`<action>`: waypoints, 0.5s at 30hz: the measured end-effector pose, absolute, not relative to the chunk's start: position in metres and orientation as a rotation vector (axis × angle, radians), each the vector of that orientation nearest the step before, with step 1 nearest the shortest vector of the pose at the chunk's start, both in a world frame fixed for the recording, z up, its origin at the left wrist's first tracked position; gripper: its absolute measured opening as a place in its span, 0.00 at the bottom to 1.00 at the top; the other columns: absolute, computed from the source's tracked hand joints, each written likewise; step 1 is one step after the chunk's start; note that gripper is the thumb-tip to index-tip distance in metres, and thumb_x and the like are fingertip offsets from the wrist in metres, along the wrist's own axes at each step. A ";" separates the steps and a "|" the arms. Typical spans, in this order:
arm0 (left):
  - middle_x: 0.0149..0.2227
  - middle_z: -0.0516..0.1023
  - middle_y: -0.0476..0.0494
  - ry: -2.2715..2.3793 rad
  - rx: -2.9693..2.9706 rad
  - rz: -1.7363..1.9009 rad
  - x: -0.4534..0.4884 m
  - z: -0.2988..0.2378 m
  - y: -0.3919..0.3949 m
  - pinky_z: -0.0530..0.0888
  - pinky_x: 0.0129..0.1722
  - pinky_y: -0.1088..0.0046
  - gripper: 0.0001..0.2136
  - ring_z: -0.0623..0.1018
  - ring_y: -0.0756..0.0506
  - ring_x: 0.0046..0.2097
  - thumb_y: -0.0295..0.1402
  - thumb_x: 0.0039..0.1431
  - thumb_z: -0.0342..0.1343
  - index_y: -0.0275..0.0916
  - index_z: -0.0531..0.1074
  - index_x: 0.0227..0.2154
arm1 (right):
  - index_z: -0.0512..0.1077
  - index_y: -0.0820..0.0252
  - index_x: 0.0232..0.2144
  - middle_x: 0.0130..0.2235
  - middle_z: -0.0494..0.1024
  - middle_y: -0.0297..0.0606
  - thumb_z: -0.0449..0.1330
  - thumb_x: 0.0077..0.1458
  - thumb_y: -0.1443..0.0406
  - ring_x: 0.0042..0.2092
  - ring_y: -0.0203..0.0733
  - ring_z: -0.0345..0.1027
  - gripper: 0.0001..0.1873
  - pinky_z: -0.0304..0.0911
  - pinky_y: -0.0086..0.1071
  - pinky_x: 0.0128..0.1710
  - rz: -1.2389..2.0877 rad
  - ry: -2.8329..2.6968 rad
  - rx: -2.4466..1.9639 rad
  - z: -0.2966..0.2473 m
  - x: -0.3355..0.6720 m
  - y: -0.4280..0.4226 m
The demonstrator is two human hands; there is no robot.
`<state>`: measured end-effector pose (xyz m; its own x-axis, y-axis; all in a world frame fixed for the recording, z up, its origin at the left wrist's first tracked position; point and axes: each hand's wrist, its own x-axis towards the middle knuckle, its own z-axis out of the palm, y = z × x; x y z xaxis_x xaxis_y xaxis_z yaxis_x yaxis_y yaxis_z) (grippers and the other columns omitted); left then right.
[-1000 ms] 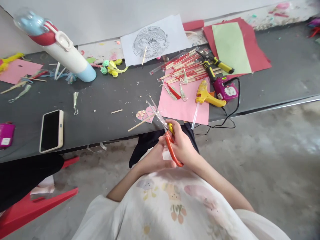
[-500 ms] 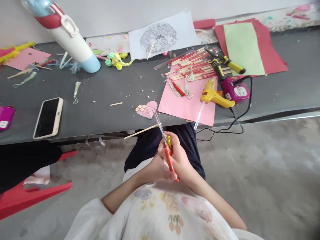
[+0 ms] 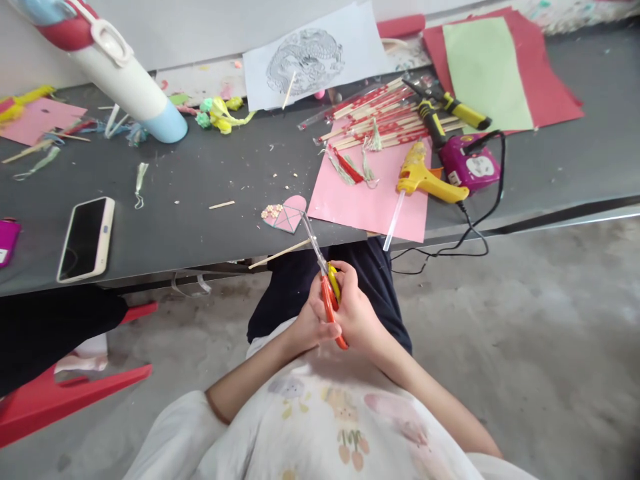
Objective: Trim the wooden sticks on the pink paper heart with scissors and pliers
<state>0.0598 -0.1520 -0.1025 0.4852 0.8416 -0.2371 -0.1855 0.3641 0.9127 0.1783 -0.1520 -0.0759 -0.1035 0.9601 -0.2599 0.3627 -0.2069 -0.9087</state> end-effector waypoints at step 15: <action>0.50 0.68 0.38 0.756 0.839 0.778 0.054 -0.118 -0.155 0.71 0.51 0.62 0.43 0.73 0.39 0.51 0.54 0.42 0.65 0.43 0.54 0.58 | 0.63 0.55 0.35 0.31 0.72 0.31 0.58 0.49 0.60 0.31 0.41 0.66 0.11 0.61 0.33 0.30 1.517 -1.475 -1.657 -0.097 0.185 -0.153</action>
